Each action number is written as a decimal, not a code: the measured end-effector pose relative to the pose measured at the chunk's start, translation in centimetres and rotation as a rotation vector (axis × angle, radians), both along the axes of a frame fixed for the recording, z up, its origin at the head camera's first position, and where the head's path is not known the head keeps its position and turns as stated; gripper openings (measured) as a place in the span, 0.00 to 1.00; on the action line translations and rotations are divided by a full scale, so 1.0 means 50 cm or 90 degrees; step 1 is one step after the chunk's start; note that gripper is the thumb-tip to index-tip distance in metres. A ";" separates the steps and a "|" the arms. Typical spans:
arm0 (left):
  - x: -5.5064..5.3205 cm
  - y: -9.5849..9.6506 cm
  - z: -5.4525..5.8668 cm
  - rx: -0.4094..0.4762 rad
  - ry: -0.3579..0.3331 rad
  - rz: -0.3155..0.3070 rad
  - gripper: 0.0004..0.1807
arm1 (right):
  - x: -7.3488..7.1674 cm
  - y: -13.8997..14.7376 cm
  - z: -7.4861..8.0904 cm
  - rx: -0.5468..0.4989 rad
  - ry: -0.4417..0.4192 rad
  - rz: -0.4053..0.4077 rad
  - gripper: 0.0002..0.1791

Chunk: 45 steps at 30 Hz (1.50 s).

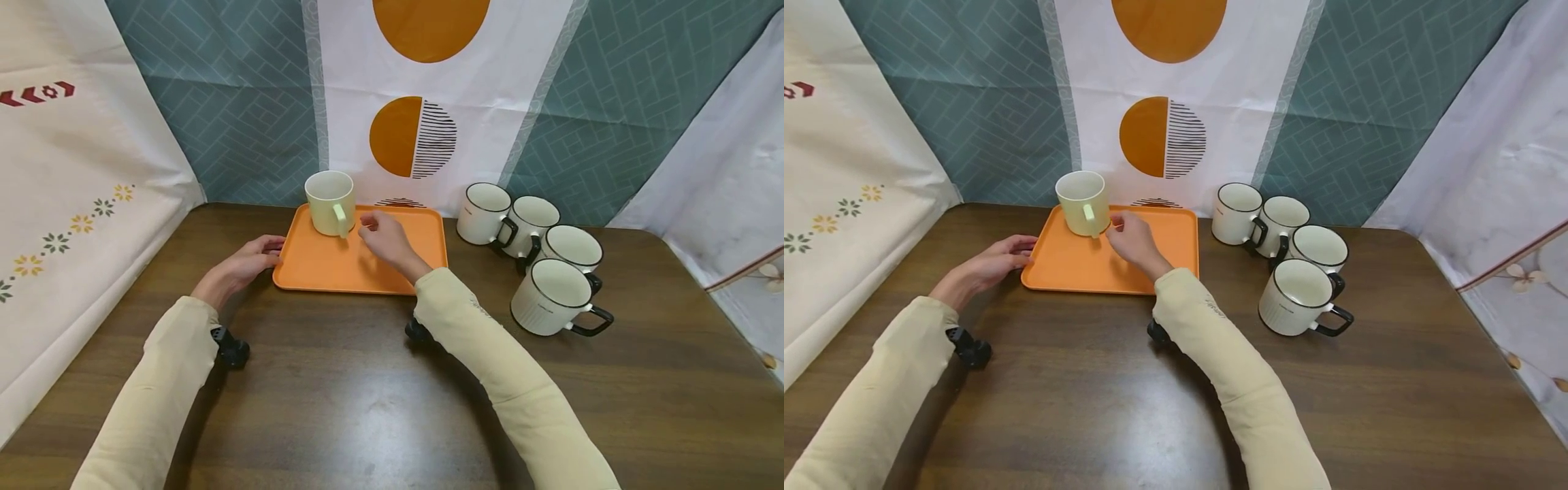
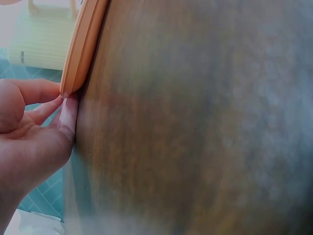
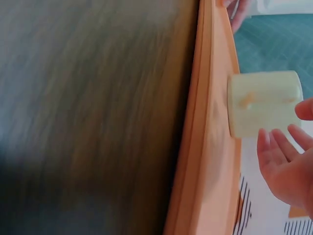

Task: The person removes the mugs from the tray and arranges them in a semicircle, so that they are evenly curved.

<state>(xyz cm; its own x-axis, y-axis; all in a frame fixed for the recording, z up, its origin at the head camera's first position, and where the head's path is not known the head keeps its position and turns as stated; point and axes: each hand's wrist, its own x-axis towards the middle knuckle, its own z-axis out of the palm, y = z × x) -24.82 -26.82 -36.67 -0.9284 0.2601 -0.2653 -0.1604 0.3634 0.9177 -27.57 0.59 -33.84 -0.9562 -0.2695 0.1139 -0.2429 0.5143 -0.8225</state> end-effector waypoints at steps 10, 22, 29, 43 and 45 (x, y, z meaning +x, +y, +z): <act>0.003 0.003 -0.004 0.016 -0.007 0.000 0.33 | -0.012 -0.070 -0.033 -0.139 -0.051 0.028 0.14; 0.003 0.000 0.003 0.010 -0.004 -0.004 0.33 | -0.040 -0.088 -0.031 -0.309 -0.148 0.004 0.24; 0.005 -0.002 0.004 0.002 0.000 0.001 0.33 | -0.042 -0.075 -0.031 -0.346 -0.221 0.004 0.24; 0.010 -0.002 0.003 -0.001 0.001 -0.003 0.33 | -0.025 -0.041 -0.028 -0.390 -0.239 0.056 0.24; 0.008 -0.002 0.004 -0.003 0.003 -0.003 0.33 | -0.022 -0.035 -0.025 -0.412 -0.230 0.054 0.25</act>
